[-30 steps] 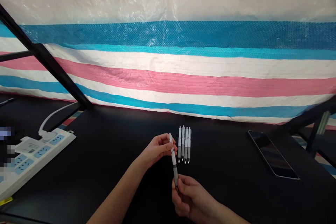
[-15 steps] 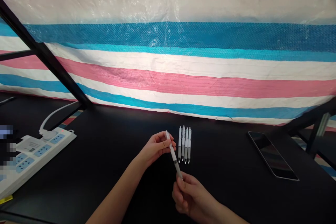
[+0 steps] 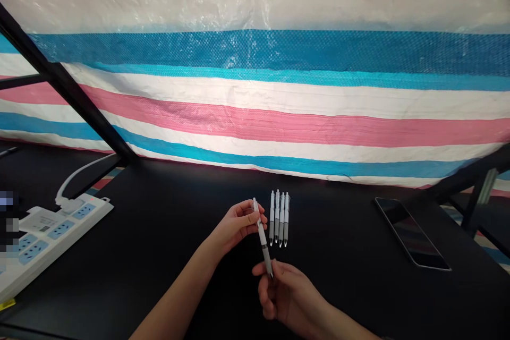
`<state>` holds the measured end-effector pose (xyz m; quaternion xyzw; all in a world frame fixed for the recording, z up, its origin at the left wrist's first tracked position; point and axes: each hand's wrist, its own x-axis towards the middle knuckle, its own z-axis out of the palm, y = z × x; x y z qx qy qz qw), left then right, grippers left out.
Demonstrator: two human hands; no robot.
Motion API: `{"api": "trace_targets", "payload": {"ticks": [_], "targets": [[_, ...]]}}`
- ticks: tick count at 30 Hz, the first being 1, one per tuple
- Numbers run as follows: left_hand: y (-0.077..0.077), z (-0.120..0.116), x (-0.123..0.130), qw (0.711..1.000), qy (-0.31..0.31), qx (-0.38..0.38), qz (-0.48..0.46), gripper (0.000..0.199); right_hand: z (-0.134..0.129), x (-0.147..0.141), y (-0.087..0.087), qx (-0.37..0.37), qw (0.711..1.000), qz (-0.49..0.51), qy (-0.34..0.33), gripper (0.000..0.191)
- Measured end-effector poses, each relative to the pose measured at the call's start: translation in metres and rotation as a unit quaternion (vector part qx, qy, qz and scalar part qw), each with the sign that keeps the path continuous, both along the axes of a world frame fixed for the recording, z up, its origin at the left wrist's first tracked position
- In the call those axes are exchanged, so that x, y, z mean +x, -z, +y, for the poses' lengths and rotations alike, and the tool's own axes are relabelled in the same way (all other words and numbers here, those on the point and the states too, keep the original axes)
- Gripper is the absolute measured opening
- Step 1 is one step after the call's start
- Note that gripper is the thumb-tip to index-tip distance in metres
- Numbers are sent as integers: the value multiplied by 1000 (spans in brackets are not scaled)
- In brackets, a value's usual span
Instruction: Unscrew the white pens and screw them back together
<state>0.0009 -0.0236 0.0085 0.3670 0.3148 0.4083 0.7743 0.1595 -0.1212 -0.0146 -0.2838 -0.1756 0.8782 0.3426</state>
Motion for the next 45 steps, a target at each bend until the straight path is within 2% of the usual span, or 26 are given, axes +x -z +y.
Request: {"api": "trace_targets", "payload": {"ticks": [4, 7, 9, 12, 16, 19, 22, 25, 29, 33, 35, 38, 45], "targets": [[-1, 0, 0, 1000, -3, 0, 0, 18, 1, 1, 1, 22, 1000, 4, -10, 30], [-2, 0, 1, 1000, 8, -2, -1, 18, 1, 2, 0, 7, 1000, 0, -28, 32], [-1, -1, 1, 1000, 9, 0, 2, 18, 1, 2, -3, -2, 1000, 0, -14, 36], [0, -1, 2, 1000, 11, 3, 3, 17, 1, 2, -6, 23, 1000, 8, 7, 32], [1, -2, 3, 1000, 21, -5, -4, 17, 1, 2, -3, 29, 1000, 7, -9, 32], [1, -1, 3, 1000, 14, -5, -3, 16, 0, 2, -1, 16, 1000, 2, -4, 39], [1, -1, 2, 1000, 17, -5, -8, 15, 1, 2, -1, 27, 999, 10, 19, 30], [1, -1, 2, 1000, 21, -4, -13, 14, 1, 3, 1, 40, 999, 20, 12, 25], [1, -2, 2, 1000, 17, -5, -14, 14, 1, 3, 1, 31, 999, 14, 8, 37], [1, -2, 1, 1000, 20, -2, -8, 15, 0, 2, -1, 28, 999, 11, 39, 22], [1, -2, 1, 1000, 22, 2, -8, 15, 0, 2, 0, 26, 999, 11, 33, 22], [1, -1, 1, 1000, 16, 7, -6, 15, 0, 1, 1, 18, 1000, 8, 24, 31], [2, -4, 5, 1000, 23, 14, -14, 16, -1, 0, 4, 37, 999, 22, 16, 24]]}}
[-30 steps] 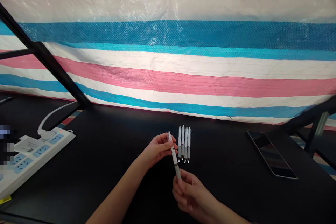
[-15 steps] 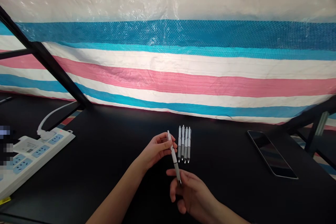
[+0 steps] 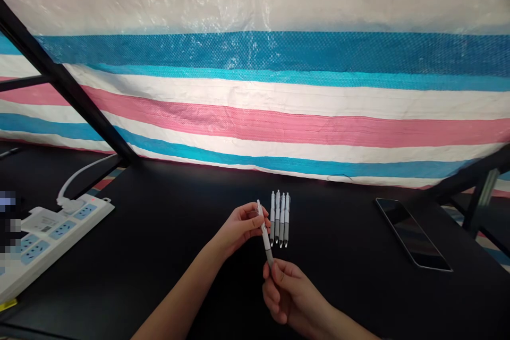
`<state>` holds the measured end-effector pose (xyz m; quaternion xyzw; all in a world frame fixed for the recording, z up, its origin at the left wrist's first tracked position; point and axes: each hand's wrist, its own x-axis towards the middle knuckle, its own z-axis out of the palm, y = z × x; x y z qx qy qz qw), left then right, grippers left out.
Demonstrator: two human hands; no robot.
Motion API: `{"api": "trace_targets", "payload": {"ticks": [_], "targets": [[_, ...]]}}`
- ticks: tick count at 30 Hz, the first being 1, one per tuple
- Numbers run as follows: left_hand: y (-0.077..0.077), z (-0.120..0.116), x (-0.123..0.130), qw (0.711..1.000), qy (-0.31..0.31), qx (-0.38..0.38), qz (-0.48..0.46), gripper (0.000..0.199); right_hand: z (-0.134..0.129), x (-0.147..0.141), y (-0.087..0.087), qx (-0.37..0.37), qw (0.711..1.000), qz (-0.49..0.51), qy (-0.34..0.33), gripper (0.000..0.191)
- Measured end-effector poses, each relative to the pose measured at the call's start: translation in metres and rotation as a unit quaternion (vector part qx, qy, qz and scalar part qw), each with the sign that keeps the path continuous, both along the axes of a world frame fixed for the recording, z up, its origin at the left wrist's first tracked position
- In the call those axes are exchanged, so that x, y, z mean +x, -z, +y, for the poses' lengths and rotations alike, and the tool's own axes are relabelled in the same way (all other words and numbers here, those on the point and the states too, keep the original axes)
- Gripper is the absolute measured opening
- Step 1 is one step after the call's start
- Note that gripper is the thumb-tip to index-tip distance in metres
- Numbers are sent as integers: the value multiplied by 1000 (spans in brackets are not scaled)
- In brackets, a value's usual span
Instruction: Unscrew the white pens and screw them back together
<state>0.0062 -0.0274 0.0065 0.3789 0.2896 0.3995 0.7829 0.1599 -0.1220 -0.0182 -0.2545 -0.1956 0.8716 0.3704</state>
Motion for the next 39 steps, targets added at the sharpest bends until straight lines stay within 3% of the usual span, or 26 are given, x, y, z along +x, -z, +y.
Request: {"api": "trace_targets", "payload": {"ticks": [4, 8, 13, 21, 39], "targets": [[3, -2, 3, 1000, -12, 7, -5, 17, 1, 1, 2, -3, 1000, 12, -5, 24], [-1, -3, 6, 997, -51, 9, 51, 23, 3, 3, 0, -23, 1000, 12, 1, 33], [-7, -4, 8, 989, -100, 45, 103, 55, 4, 5, -6, -55, 997, 40, -29, 45], [-5, -3, 7, 983, -111, 72, 129, 34, 5, 5, -9, -61, 997, 42, -38, 46], [-8, -2, 7, 984, -127, 60, 113, 35, 4, 4, -10, -59, 997, 32, -37, 46]]}}
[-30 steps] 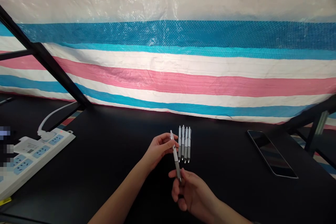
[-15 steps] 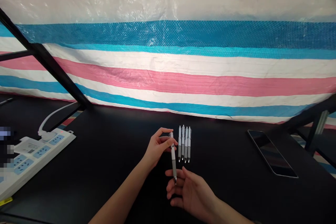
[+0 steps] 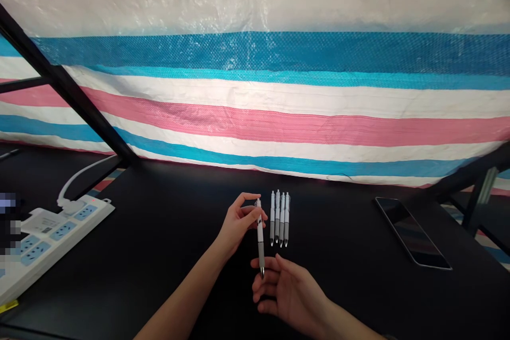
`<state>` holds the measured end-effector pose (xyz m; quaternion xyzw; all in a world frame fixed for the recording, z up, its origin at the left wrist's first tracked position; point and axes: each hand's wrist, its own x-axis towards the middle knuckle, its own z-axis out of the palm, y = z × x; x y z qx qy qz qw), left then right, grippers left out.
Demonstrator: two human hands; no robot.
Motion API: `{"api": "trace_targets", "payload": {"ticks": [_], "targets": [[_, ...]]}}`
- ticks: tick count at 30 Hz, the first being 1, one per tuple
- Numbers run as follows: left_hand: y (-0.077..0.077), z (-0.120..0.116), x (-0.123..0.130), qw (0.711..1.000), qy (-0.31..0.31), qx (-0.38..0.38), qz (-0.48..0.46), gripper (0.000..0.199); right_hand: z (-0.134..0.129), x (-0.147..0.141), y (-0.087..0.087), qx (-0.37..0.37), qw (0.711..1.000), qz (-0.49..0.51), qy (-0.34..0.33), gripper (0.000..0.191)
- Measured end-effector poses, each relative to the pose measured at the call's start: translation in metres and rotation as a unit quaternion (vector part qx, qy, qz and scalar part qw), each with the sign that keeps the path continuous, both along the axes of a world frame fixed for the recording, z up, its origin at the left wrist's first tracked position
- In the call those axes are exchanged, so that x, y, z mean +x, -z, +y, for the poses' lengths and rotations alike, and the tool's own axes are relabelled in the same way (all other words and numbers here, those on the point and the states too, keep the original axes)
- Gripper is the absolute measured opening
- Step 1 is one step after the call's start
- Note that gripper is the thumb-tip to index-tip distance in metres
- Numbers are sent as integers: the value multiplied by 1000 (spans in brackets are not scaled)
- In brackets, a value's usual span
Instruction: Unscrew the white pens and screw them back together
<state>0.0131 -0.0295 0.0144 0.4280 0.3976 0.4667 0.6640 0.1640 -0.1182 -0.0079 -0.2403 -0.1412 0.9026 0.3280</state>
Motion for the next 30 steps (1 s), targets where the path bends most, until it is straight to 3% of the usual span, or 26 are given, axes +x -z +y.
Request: {"api": "trace_targets", "payload": {"ticks": [10, 23, 30], "targets": [[1, 0, -1, 1000, 15, 0, -6, 30, 0, 0, 0, 0, 1000, 7, 0, 43], [1, 0, 0, 1000, -21, 3, 12, 39, 0, 0, 0, 9, 1000, 11, -3, 39], [3, 2, -2, 999, -34, 0, 14, 35, 0, 0, -2, 11, 1000, -1, -2, 39]]}}
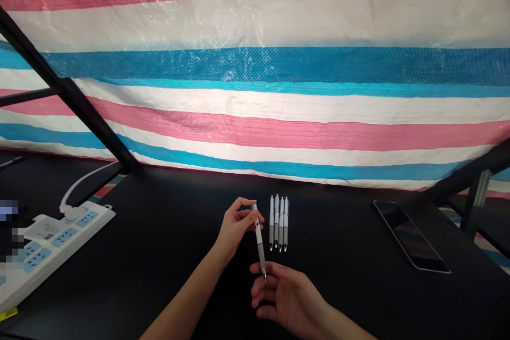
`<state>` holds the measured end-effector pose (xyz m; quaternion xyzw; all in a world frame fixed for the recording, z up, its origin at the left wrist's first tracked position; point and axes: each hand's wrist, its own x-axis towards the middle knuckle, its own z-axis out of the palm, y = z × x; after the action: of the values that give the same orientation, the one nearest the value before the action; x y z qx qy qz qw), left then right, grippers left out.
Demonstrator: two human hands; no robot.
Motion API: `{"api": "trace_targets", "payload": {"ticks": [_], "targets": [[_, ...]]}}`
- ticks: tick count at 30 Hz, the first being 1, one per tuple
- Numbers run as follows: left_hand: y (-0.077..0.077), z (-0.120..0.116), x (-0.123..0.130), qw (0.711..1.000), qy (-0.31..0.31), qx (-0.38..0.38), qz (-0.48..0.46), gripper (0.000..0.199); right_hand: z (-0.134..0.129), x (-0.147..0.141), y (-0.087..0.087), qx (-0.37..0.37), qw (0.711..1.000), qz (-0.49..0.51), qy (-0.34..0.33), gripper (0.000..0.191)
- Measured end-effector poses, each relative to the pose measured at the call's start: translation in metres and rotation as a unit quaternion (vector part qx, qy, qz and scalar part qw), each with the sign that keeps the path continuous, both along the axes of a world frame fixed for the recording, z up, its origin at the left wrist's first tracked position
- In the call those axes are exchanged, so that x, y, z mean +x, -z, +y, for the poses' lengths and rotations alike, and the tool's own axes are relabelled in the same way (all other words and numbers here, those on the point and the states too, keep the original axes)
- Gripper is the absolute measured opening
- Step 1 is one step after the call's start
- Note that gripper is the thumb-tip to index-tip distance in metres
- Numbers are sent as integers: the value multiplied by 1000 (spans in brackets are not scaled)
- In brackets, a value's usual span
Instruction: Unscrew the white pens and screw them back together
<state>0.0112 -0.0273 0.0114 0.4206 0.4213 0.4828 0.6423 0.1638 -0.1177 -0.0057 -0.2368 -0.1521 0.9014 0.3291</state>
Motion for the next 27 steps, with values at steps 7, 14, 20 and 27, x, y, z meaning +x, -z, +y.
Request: {"api": "trace_targets", "payload": {"ticks": [7, 14, 20, 27], "targets": [[-12, 15, -2, 998, -21, 25, 63, 46, 4, 1, -3, 150, 984, -101, 6, 30], [-12, 54, -9, 953, -22, 137, 270, 35, 21, 18, -2, 664, 527, -522, 88, 36], [8, 73, 6, 912, -41, 181, 365, 25, 29, 17, 10, 726, 311, -609, 66, 38], [6, 36, 5, 920, -23, 138, 365, 32, 30, 17, 0, 760, 259, -593, 56, 28]]}}
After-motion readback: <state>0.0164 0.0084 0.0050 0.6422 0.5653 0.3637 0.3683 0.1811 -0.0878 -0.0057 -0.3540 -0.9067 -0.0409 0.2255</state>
